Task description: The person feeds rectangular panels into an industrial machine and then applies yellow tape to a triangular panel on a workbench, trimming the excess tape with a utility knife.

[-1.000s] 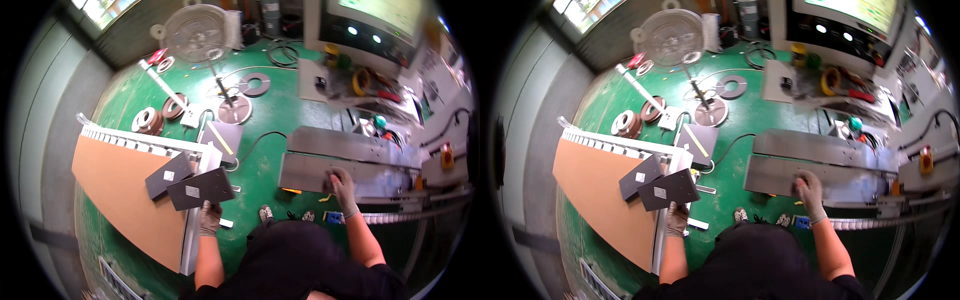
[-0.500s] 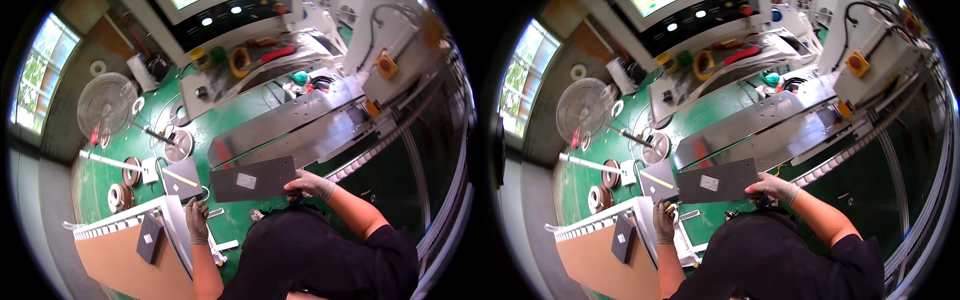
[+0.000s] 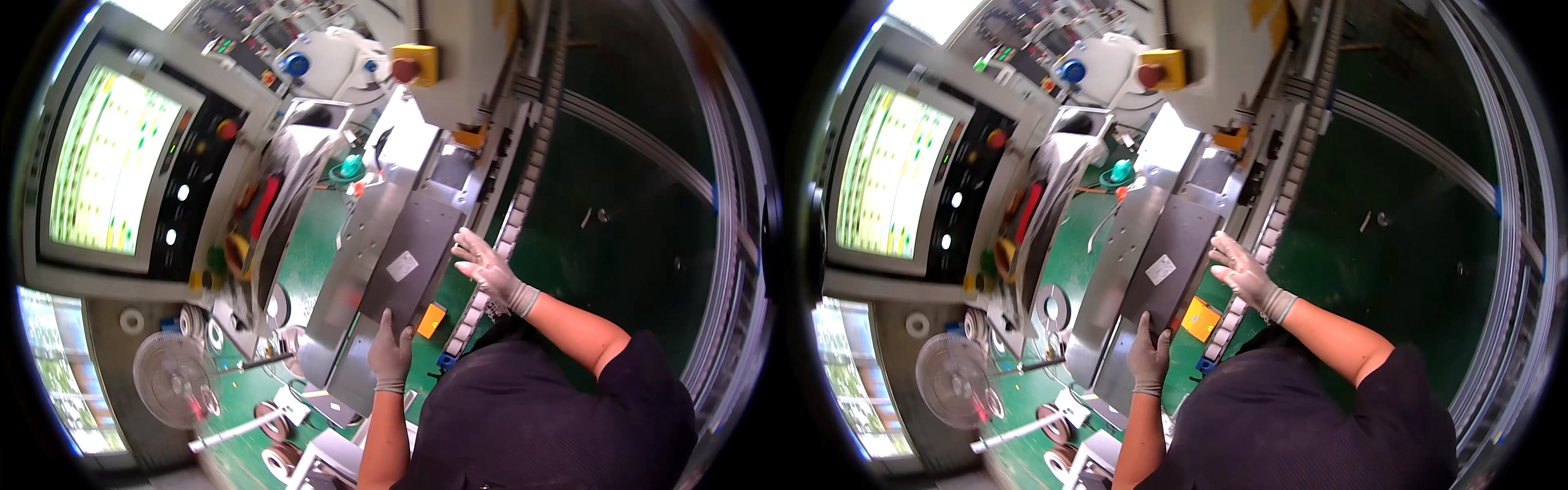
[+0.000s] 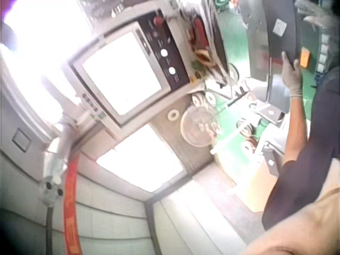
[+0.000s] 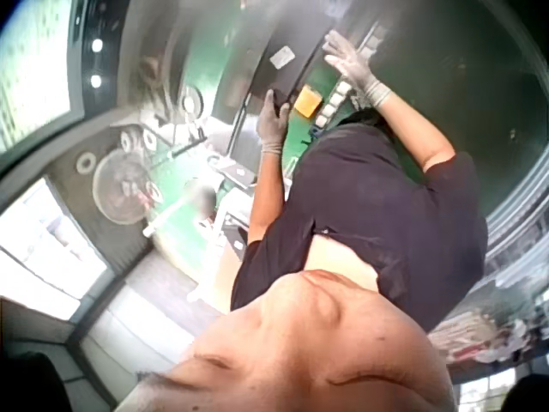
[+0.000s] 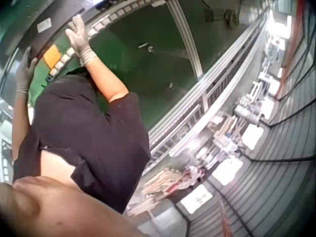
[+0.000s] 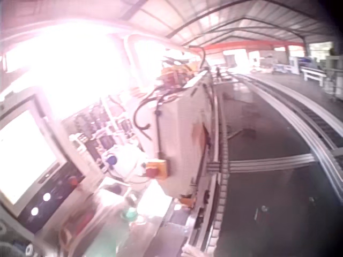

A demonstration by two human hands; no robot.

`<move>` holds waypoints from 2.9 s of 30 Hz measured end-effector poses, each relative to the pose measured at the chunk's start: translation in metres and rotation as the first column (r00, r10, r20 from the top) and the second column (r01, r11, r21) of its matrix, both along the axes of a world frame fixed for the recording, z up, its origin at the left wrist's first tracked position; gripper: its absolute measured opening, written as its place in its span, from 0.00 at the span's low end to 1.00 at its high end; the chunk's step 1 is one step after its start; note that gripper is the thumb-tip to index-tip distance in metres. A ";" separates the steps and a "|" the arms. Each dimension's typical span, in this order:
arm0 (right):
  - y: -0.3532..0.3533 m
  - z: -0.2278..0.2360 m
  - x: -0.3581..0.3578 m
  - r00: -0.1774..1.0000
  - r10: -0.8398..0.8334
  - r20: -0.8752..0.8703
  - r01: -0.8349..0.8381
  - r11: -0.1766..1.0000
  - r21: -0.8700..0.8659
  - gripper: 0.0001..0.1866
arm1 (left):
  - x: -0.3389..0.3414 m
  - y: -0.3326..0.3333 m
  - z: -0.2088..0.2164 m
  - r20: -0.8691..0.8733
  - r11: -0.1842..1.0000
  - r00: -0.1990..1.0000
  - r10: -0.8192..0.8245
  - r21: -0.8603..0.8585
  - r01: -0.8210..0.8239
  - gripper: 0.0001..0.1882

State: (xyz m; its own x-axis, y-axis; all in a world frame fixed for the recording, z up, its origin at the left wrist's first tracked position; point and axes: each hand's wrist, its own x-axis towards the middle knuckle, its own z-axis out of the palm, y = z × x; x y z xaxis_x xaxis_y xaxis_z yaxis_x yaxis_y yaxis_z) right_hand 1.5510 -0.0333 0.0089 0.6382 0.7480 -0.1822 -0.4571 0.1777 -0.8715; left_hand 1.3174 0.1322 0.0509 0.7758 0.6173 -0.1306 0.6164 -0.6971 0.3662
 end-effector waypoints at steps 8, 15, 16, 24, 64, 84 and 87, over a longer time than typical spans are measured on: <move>0.018 0.010 0.017 0.998 0.045 0.045 -0.044 0.999 -0.023 0.46 | 0.063 0.015 0.003 0.040 0.961 0.986 -0.161 -0.222 0.166 0.39; 0.013 -0.010 0.072 0.809 -0.003 0.587 0.151 0.968 -0.202 0.39 | 0.160 0.005 -0.008 0.122 0.951 0.949 -0.292 -0.071 0.302 0.38; 0.014 -0.002 0.083 0.814 0.007 0.581 0.159 0.959 -0.234 0.38 | 0.176 0.003 -0.013 0.121 0.957 0.953 -0.279 -0.049 0.286 0.38; 0.013 -0.012 0.136 0.725 -0.139 0.675 0.368 0.906 -0.208 0.27 | 0.303 -0.011 -0.031 0.243 0.975 0.961 -0.132 -0.145 0.170 0.30; 0.133 0.015 -0.107 -0.356 0.456 0.816 -0.081 0.855 -0.513 0.33 | -0.457 -0.008 -0.100 -0.068 -0.062 -0.873 0.483 -0.997 0.044 0.36; 0.125 0.027 -0.108 -0.220 0.483 0.848 -0.116 0.850 -0.514 0.34 | -0.284 -0.104 -0.060 0.250 0.261 -0.080 0.965 -0.943 0.204 0.12; 0.124 0.064 -0.134 -0.022 0.746 0.666 -0.599 0.523 -0.606 0.39 | -0.239 -0.101 -0.046 0.359 0.307 0.124 0.925 -0.898 0.314 0.12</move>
State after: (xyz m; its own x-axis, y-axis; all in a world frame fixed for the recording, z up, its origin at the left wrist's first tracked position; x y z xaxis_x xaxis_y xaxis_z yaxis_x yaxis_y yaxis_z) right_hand 1.4167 0.0907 0.0728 -0.3163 0.9425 -0.1076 0.6016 0.1116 -0.7910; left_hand 1.0783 0.0309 0.0052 0.4132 0.8777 -0.2429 -0.4873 0.4384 0.7552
